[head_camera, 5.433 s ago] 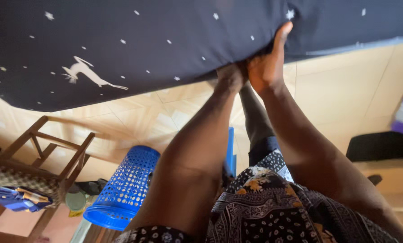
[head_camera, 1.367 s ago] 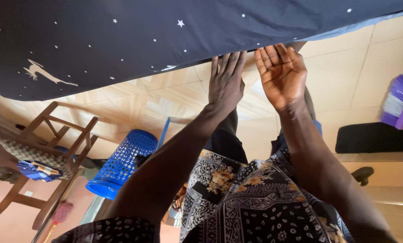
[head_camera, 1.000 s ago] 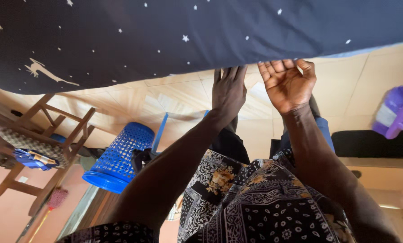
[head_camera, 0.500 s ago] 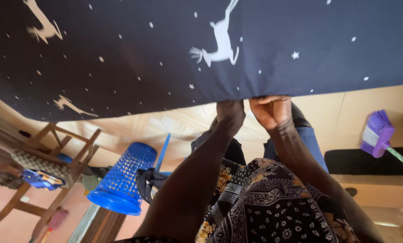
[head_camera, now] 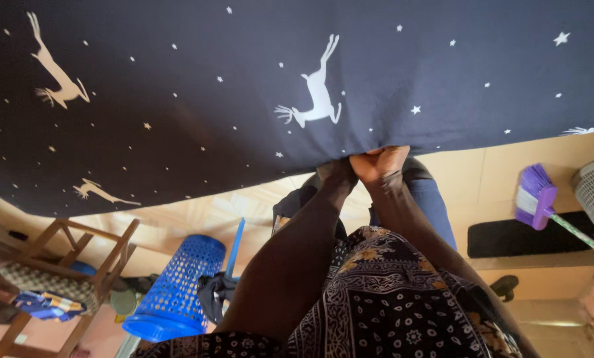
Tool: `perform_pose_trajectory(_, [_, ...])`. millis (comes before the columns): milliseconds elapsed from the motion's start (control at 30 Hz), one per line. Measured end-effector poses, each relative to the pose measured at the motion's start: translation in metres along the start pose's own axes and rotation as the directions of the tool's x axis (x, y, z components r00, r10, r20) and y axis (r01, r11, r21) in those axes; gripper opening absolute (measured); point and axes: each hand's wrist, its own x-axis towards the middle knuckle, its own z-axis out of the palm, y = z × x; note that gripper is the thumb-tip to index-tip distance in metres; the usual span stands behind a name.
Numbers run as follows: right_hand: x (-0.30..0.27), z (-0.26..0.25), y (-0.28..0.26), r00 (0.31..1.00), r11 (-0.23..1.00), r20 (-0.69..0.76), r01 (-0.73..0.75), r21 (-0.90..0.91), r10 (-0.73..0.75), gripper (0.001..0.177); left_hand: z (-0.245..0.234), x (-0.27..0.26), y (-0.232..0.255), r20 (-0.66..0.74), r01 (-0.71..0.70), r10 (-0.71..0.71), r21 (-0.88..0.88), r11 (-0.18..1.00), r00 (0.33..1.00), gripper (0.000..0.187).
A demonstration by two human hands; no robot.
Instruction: The person makes a bed by pulling and tucking a dark fitted sheet with white deer and star patterns over a mattress. They work around the edges and corners, smoothing the fabric and securing it under the mattress.
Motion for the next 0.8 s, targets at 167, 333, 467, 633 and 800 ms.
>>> perform_pose_trajectory(167, [0.016,-0.016,0.006,0.996,0.997,0.059,0.073,-0.016,-0.072,0.023,-0.004,0.004,0.000,0.023,-0.020,0.020,-0.006,1.000,1.000,0.043])
perform_pose_trajectory(333, [0.026,-0.029,0.007,0.964,0.993,-0.244,0.092,-0.080,-0.109,0.033,-0.001,0.003,-0.006,0.052,-0.048,0.047,0.018,0.999,0.998,0.042])
perform_pose_trajectory(467, [0.019,-0.030,0.006,0.987,0.994,-0.156,0.027,-0.105,-0.043,0.066,0.001,0.006,-0.009,0.056,-0.083,0.082,0.032,0.996,0.995,0.041])
perform_pose_trajectory(633, [0.016,-0.035,0.004,0.997,0.995,0.082,0.014,-0.097,-0.006,0.066,-0.002,0.019,-0.005,0.043,-0.115,0.112,0.058,0.992,0.993,0.040])
perform_pose_trajectory(800, [0.018,-0.047,-0.001,0.986,0.990,0.159,-0.019,-0.137,0.041,0.061,-0.001,0.019,-0.001,0.029,-0.153,0.151,0.081,0.985,0.988,0.038])
